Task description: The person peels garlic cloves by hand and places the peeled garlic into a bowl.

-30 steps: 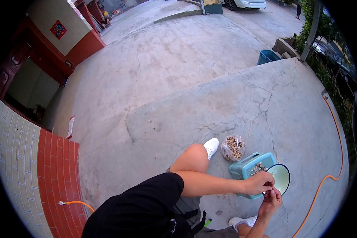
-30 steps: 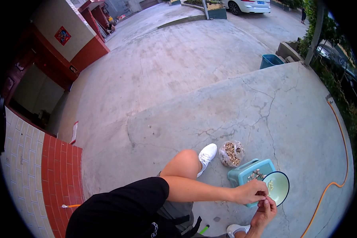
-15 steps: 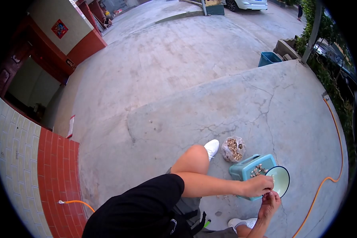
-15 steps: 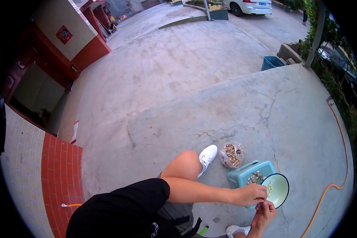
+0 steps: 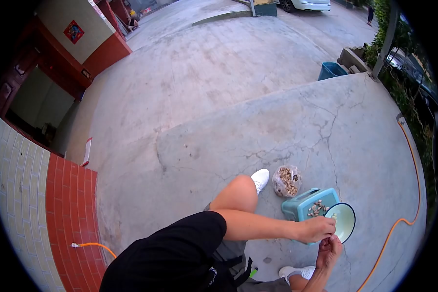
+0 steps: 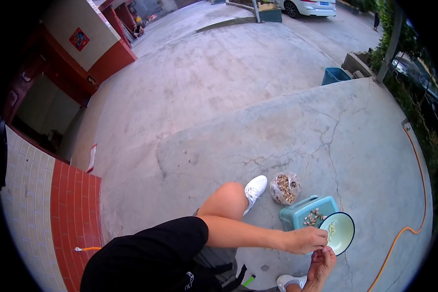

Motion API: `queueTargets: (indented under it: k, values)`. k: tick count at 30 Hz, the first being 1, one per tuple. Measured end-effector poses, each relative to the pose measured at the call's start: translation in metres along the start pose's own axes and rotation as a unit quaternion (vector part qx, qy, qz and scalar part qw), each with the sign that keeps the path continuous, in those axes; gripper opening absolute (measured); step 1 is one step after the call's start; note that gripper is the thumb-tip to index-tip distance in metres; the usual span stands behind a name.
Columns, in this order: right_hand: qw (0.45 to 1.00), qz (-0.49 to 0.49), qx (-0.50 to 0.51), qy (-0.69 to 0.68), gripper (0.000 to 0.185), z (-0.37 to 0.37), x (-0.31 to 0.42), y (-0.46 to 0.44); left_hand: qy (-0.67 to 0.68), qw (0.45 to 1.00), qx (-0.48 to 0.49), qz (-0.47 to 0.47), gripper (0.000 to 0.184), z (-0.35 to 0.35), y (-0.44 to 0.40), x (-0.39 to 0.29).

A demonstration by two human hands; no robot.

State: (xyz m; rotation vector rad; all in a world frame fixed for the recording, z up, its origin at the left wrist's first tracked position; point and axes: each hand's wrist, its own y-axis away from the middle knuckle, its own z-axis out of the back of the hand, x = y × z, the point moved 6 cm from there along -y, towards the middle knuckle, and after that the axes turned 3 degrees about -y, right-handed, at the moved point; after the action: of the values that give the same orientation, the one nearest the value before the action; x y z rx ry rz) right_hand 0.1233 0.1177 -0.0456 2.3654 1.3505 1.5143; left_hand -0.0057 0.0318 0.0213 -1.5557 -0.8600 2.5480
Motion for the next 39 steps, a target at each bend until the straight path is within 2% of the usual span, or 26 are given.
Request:
queueTargets:
  k: [14, 19, 23, 25, 31, 39]
  values:
    - [1.0, 0.006, 0.006, 0.001, 0.009, -0.005, 0.001, 0.001, 0.022, 1.0, -0.007, 0.008, 0.008, -0.003, 0.0, 0.001]
    - [1.0, 0.012, 0.021, 0.005, 0.011, -0.008, 0.002, 0.001, 0.043, 0.997, -0.014, 0.064, 0.008, -0.001, -0.002, 0.005]
    - [1.0, 0.019, 0.01, -0.004, 0.012, -0.006, 0.002, 0.0, 0.029, 0.997, -0.008, 0.07, 0.008, -0.001, -0.002, 0.006]
    - [1.0, 0.012, 0.025, 0.01, 0.012, -0.006, 0.002, 0.0, 0.05, 0.99, 0.034, 0.131, 0.009, -0.001, -0.003, 0.01]
    - [0.997, -0.014, 0.071, 0.003, 0.008, -0.008, 0.001, 0.002, 0.128, 0.974, 0.028, 0.184, 0.013, 0.0, -0.004, 0.014]
    - [0.996, -0.031, 0.072, 0.035, 0.016, -0.002, -0.005, 0.001, 0.168, 0.967, 0.012, 0.191, 0.014, -0.001, -0.003, 0.017]
